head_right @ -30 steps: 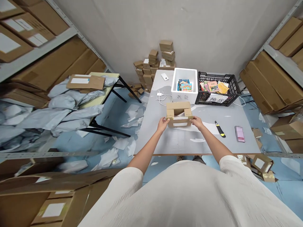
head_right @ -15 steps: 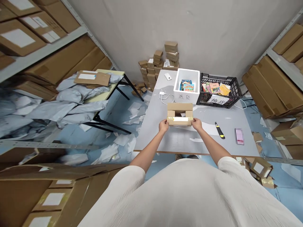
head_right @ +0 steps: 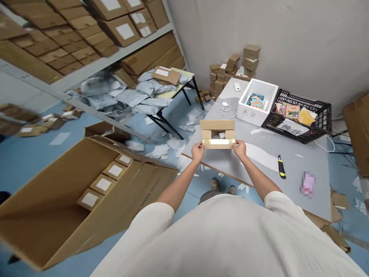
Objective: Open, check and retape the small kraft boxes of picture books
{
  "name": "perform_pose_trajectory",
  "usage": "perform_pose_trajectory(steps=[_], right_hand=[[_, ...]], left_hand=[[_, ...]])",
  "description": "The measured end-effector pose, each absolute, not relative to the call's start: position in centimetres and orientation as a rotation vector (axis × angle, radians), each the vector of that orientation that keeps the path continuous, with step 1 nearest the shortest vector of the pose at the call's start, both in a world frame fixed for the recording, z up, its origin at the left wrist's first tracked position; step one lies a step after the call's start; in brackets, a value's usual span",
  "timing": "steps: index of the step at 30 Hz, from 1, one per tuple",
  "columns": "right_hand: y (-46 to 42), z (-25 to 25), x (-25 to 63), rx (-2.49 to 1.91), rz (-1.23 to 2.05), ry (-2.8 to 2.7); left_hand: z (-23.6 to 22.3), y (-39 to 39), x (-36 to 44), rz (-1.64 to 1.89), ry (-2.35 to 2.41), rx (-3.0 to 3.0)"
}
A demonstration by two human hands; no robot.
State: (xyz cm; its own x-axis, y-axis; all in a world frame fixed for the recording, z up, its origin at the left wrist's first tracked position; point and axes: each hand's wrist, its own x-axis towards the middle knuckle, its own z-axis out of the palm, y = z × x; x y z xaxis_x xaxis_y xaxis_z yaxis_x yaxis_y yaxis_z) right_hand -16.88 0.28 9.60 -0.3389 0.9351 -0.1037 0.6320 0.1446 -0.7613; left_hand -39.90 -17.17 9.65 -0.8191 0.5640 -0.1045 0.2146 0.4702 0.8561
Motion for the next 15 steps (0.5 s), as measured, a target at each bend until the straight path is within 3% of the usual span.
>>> perform_pose_trajectory(steps=[15], right_hand=[[-10.9, 11.0, -35.2, -1.176, 1.185, -2.139]], left_hand=[[10.1, -32.5, -52.1, 1.398, 2.531, 0.350]])
